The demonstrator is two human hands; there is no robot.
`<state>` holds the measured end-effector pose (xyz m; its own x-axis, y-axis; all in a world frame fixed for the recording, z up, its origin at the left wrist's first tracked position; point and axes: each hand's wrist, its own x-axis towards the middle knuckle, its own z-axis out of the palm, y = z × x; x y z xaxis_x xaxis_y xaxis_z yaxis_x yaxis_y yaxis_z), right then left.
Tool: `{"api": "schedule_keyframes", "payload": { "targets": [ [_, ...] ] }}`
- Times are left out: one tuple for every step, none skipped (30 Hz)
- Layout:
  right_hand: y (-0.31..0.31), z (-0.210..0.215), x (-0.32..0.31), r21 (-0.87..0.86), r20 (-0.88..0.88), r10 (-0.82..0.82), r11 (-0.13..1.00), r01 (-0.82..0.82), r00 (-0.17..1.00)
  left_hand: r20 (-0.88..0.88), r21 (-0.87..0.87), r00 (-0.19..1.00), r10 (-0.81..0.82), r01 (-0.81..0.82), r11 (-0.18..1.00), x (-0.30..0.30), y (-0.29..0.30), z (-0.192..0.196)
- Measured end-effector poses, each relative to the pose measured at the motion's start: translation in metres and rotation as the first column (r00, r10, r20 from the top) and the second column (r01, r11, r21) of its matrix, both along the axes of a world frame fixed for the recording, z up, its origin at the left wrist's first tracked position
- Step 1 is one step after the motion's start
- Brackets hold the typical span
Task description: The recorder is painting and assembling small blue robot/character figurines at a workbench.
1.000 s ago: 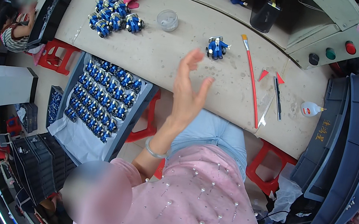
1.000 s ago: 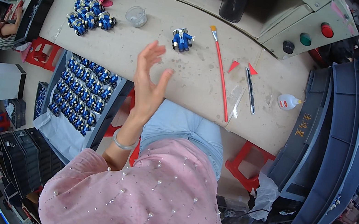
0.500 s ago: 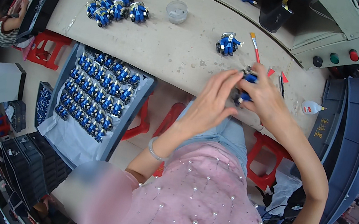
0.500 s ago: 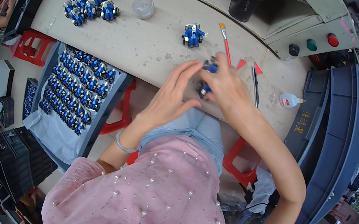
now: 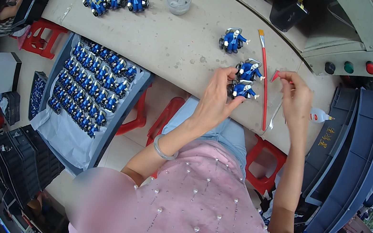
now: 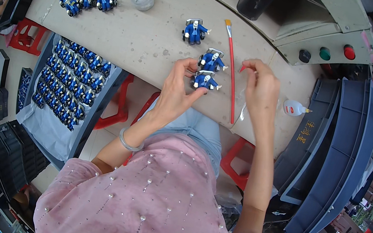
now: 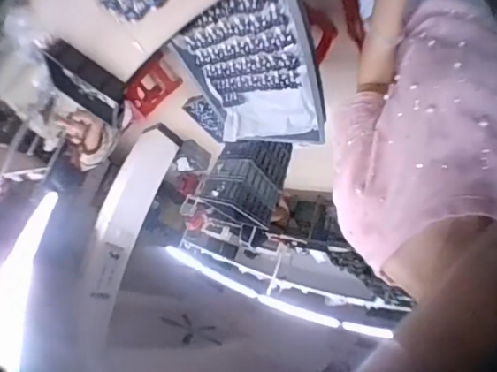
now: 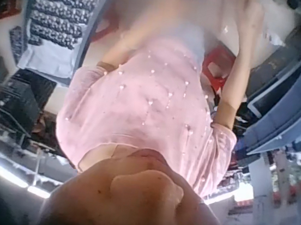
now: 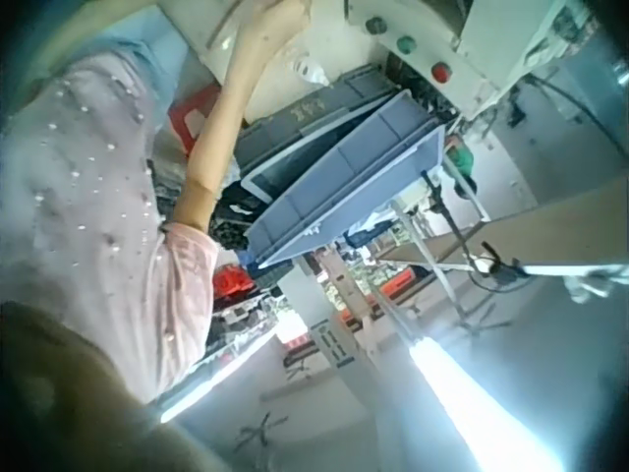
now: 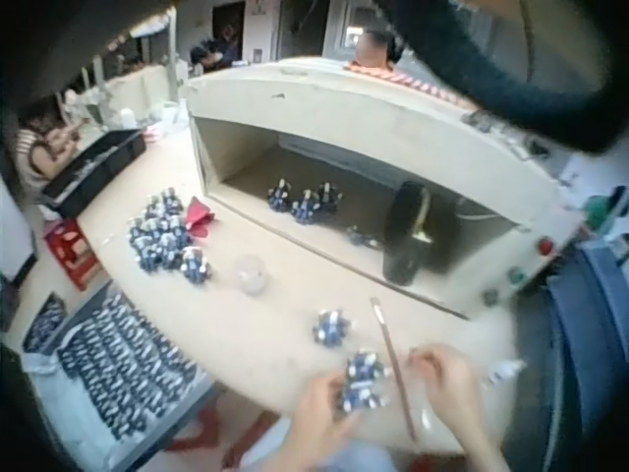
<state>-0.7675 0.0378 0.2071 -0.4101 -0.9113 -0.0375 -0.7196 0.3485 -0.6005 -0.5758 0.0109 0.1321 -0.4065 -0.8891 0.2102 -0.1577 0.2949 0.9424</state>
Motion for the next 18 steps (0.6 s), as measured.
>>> {"api": "schedule_keyframes", "payload": {
  "targets": [
    [0.004,-0.012,0.002,-0.047,-0.006,0.052,0.998,-0.052,0.999,0.01,0.013,1.0,-0.003,0.002,1.0,-0.001,0.0,0.0],
    [0.007,-0.025,0.007,-0.037,-0.03,0.02,0.999,-0.021,0.999,0.022,0.026,1.0,-0.004,0.004,1.0,-0.001,0.001,0.0],
    [0.009,-0.036,0.012,-0.021,-0.031,-0.01,1.0,0.009,0.999,0.034,0.03,0.999,-0.007,0.006,1.0,0.0,0.0,0.0],
    [0.011,-0.044,0.014,-0.024,-0.04,-0.013,1.0,0.012,0.999,0.087,-0.038,0.996,-0.031,0.035,0.999,0.002,-0.001,0.001],
    [0.009,-0.049,0.016,-0.028,-0.091,-0.012,1.0,0.01,0.996,0.134,-0.101,0.99,-0.04,0.054,0.993,0.003,-0.001,0.001],
    [0.009,-0.052,0.018,-0.033,-0.142,-0.01,0.999,0.006,0.99,0.152,-0.102,0.987,-0.049,0.065,0.993,0.004,0.0,0.002],
    [0.008,-0.052,0.019,-0.041,-0.104,-0.025,0.999,0.021,0.994,0.166,-0.143,0.985,-0.036,0.061,0.988,0.005,0.001,0.003],
    [0.008,-0.048,0.018,-0.044,-0.095,-0.023,0.999,0.019,0.995,0.179,-0.186,0.984,-0.023,0.057,0.981,0.005,0.002,0.004],
    [0.008,-0.043,0.017,-0.021,-0.055,-0.029,0.999,0.028,0.998,0.187,-0.19,0.982,-0.021,0.057,0.98,0.006,0.004,0.004],
    [0.009,-0.036,0.016,0.012,-0.009,-0.04,0.999,0.04,0.999,0.192,-0.2,0.981,-0.02,0.059,0.978,0.006,0.007,0.005],
    [0.012,-0.028,0.014,0.0,-0.008,-0.035,0.999,0.035,0.999,0.19,-0.225,0.982,-0.011,0.054,0.973,0.006,0.009,0.005],
    [0.019,-0.019,0.011,-0.01,-0.014,-0.042,0.999,0.042,0.999,0.204,-0.208,0.979,-0.019,0.062,0.976,0.006,0.009,0.005],
    [0.027,-0.009,0.008,-0.043,-0.012,-0.027,0.999,0.027,1.0,0.21,-0.213,0.978,-0.018,0.063,0.975,0.006,0.008,0.005],
    [0.036,0.001,0.005,-0.018,-0.015,-0.051,0.999,0.051,0.999,0.219,-0.208,0.976,-0.014,0.06,0.976,0.006,0.008,0.004],
    [0.044,0.012,0.002,-0.02,0.05,-0.066,0.998,0.067,0.997,0.218,-0.218,0.976,-0.019,0.067,0.974,0.006,0.008,0.005],
    [0.053,0.021,0.0,-0.023,0.114,-0.079,0.996,0.083,0.99,0.204,-0.194,0.979,-0.012,0.052,0.98,0.007,0.008,0.006],
    [0.064,0.03,0.001,-0.024,0.118,-0.081,0.996,0.084,0.99,0.196,-0.168,0.98,-0.008,0.042,0.985,0.007,0.007,0.007],
    [0.076,0.038,0.001,-0.116,0.311,-0.089,0.984,0.131,0.946,0.193,-0.172,0.981,-0.007,0.041,0.984,0.009,0.008,0.009]
  ]
}}
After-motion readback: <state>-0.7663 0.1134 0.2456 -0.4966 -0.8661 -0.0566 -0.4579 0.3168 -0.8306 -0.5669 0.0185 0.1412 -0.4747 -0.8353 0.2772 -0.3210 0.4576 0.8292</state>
